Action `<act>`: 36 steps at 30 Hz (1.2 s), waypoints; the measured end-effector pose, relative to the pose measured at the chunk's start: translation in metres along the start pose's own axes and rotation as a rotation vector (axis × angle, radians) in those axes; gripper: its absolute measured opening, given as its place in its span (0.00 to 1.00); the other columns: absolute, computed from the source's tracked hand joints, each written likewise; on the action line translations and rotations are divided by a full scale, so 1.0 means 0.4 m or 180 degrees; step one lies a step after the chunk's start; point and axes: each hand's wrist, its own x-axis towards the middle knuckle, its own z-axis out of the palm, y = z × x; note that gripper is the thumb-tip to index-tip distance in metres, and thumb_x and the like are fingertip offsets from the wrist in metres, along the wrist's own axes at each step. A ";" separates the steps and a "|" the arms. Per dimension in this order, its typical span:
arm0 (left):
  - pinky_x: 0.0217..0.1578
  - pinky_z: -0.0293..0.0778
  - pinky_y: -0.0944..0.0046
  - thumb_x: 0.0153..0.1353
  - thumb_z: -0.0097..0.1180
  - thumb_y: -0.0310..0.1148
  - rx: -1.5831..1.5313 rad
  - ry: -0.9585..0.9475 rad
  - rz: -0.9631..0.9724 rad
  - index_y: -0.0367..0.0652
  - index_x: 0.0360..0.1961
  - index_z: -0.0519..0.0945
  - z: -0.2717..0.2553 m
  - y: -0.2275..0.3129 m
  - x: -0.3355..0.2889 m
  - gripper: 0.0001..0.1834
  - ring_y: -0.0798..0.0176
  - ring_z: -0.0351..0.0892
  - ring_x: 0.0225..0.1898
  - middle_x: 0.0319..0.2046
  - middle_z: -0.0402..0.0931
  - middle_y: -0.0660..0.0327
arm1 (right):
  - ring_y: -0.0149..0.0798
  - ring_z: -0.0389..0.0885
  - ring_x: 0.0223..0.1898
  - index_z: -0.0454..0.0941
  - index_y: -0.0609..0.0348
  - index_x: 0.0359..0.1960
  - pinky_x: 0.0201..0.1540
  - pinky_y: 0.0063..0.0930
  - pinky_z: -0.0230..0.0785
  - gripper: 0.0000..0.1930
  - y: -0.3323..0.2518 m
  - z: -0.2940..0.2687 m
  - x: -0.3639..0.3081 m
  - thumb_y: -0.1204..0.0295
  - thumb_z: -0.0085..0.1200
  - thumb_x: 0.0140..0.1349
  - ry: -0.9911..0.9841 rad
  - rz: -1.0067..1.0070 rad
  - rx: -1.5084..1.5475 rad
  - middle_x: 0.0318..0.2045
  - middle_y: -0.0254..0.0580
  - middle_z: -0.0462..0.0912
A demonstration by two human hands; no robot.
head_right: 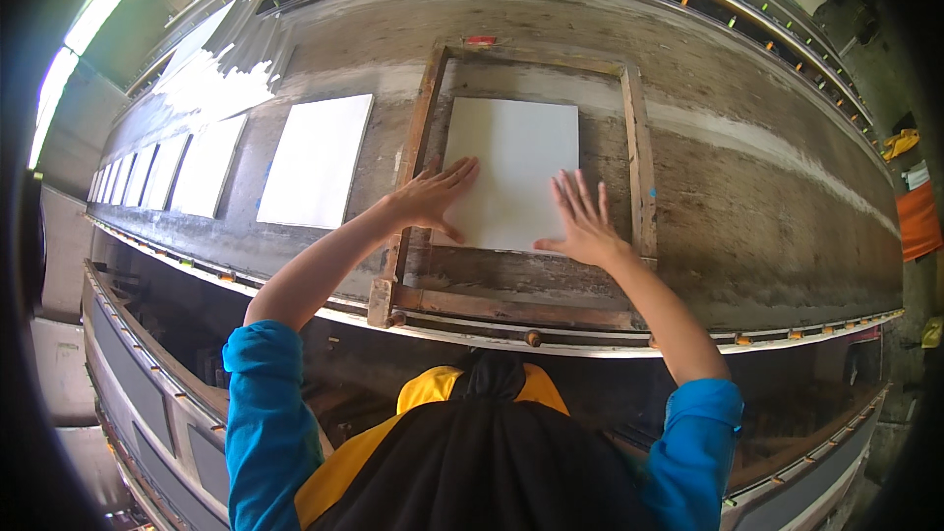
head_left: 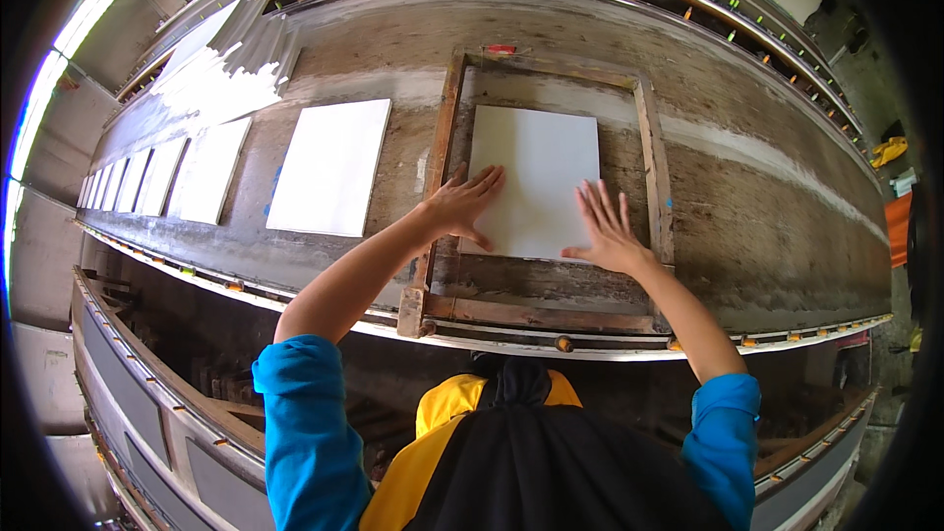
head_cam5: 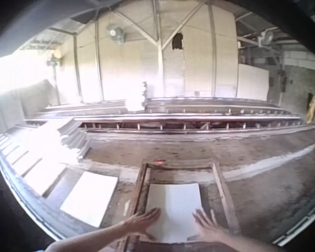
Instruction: The person repeatedly picks up white rectangular panels from a stack on a conveyor belt and places them into a wooden frame. They adjust the panels within the frame using both hands before moving the frame aside and repeating the process with the next panel.
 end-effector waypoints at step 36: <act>0.62 0.35 0.47 0.52 0.47 0.50 -0.0669 0.2633 -0.2065 0.28 0.58 0.54 0.033 -0.031 0.343 0.41 0.52 0.47 0.63 0.60 0.51 0.44 | 0.49 0.64 0.55 0.38 0.67 0.62 0.59 0.39 0.55 0.36 0.107 0.011 0.407 0.77 0.42 0.54 0.2274 0.0290 0.1126 0.56 0.57 0.62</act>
